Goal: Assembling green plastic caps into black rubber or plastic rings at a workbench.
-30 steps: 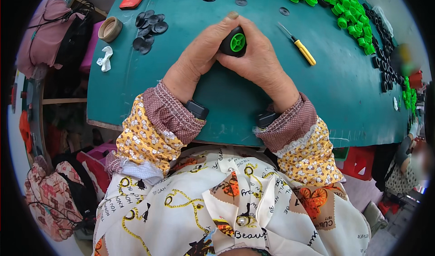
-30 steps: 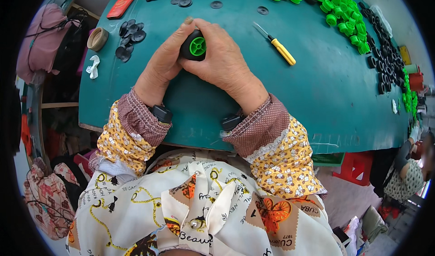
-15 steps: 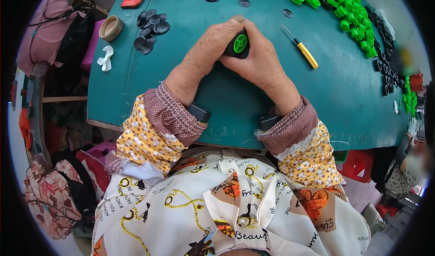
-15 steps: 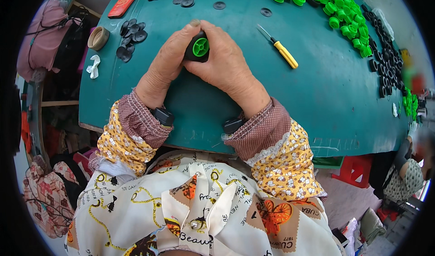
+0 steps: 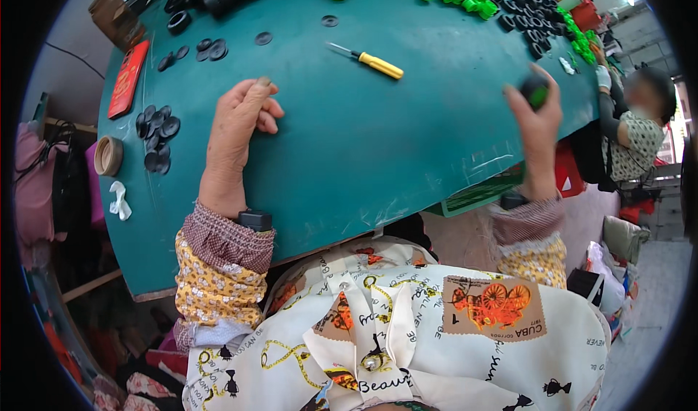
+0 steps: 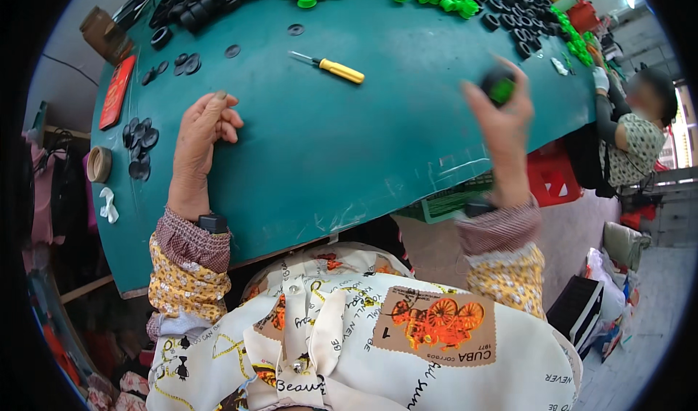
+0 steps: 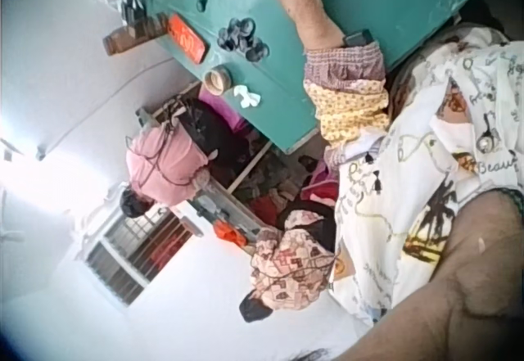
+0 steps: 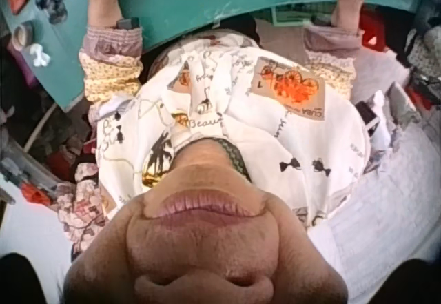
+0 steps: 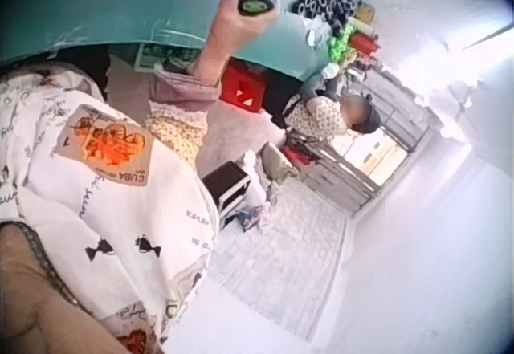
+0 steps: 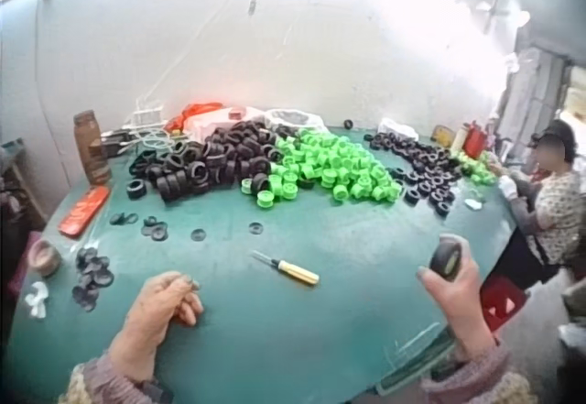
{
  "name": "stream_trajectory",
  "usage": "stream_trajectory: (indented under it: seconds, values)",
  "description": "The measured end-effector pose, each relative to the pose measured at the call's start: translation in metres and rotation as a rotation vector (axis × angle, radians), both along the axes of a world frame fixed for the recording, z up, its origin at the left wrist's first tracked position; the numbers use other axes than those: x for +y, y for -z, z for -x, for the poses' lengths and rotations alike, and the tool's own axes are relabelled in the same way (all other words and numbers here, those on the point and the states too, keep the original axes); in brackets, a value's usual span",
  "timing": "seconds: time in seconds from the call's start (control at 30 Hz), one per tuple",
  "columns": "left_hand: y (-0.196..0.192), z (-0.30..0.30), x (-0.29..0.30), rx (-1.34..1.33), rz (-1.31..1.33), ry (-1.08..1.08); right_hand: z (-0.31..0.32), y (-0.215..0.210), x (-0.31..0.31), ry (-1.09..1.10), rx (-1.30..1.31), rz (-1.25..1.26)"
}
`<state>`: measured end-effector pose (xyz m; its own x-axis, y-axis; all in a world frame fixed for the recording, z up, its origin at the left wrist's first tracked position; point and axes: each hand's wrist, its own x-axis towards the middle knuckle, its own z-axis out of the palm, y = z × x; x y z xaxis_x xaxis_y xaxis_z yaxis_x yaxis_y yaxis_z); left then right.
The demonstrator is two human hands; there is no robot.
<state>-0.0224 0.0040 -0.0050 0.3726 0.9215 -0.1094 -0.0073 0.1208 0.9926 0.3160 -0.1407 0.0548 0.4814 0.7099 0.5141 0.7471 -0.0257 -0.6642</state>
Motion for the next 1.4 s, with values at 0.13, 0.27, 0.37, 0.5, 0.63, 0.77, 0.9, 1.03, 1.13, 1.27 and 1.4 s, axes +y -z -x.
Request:
stream_trajectory:
  seconds: [0.13, 0.27, 0.37, 0.5, 0.63, 0.77, 0.9, 1.03, 1.13, 1.27, 1.4]
  values:
    - [0.001, -0.002, 0.007, -0.065, 0.002, -0.005, -0.103, 0.026, -0.092, 0.346, 0.21, 0.052]
    - [0.002, -0.003, 0.005, -0.05, 0.012, -0.014, -0.141, 0.082, -0.133, 0.517, 0.502, 0.278]
    - [0.002, -0.003, 0.001, -0.067, 0.032, -0.039, -0.172, 0.105, -0.147, 0.589, 0.701, 0.417]
    - [0.003, -0.002, 0.002, -0.04, 0.036, -0.013, -0.194, 0.118, -0.157, 0.739, 0.077, 0.519]
    - [0.006, 0.002, 0.002, -0.052, 0.012, -0.01, -0.203, 0.128, -0.153, 0.707, 0.096, 0.354]
    - [0.003, -0.004, 0.001, -0.056, 0.028, -0.015, -0.166, 0.095, -0.124, 0.604, 0.121, 0.289]
    - [0.005, 0.0, 0.005, -0.053, 0.001, -0.029, -0.134, 0.068, -0.09, 0.413, 0.102, 0.097]
    - [-0.003, -0.007, 0.001, -0.043, -0.012, -0.039, -0.112, 0.041, -0.044, 0.17, 0.037, 0.019]
    - [0.002, -0.001, 0.002, -0.023, 0.032, -0.006, -0.063, 0.019, 0.023, 0.01, 0.031, 0.118]
    - [-0.003, -0.002, -0.002, -0.019, 0.031, 0.001, -0.022, 0.001, 0.11, -0.31, -0.04, 0.05]
    - [-0.004, -0.001, -0.001, 0.005, 0.057, 0.01, -0.012, 0.012, 0.201, -0.452, -0.008, 0.225]
